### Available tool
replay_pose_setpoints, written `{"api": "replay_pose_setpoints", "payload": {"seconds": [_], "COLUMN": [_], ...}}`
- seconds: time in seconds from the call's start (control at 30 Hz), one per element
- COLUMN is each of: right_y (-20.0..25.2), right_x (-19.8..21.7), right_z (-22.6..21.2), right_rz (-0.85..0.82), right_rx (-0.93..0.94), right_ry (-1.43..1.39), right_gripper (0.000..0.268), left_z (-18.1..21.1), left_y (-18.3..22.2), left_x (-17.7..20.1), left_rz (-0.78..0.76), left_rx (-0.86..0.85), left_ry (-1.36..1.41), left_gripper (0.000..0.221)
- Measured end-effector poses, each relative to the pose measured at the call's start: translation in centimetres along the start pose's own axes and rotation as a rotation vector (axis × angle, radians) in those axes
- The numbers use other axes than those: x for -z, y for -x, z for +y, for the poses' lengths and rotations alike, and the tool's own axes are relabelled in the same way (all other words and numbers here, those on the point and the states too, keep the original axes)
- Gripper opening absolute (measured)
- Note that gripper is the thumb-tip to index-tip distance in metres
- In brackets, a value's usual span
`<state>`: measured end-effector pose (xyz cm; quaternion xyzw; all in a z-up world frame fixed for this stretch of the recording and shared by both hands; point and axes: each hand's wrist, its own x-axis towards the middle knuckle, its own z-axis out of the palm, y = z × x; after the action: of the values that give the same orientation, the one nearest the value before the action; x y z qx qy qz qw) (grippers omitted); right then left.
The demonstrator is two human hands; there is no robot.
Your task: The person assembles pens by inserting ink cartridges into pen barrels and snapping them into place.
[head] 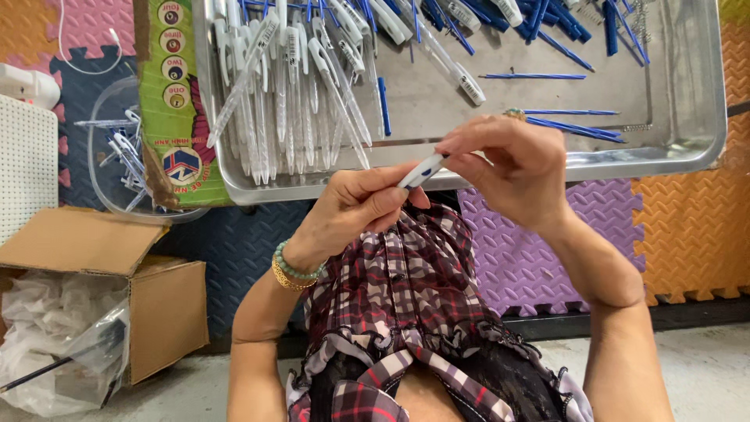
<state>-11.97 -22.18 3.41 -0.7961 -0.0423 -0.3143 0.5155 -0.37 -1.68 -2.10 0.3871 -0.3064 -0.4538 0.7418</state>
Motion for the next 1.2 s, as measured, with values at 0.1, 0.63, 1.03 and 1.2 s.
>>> {"api": "replay_pose_setpoints", "payload": {"seconds": [0.1,0.63,1.03,1.2], "right_y": [-0.1,1.5,0.6,0.8], "right_x": [0.7,0.3,0.9,1.9], "right_z": [0.2,1.3,0.2,0.1], "right_rz": [-0.033,0.014,-0.009,-0.03], "right_rx": [-0.132,-0.197,-0.109,-0.151], "right_ry": [-0.087,-0.142,-0.125,-0.083], "right_gripper": [0.012,0.023,0.021,0.021], "left_z": [-0.2,1.0,0.5,0.6], "left_y": [0.1,0.3,0.9,0.9], "left_x": [0.4,-0.6,-0.2,-0.1], "left_rz": [-0.017,0.1,0.157,0.146], "left_rx": [-0.013,-0.257,-0.28,-0.245], "left_ry": [-0.03,-0.634,-0.78,-0.668], "left_gripper": [0.039,0.039,0.038,0.038]}}
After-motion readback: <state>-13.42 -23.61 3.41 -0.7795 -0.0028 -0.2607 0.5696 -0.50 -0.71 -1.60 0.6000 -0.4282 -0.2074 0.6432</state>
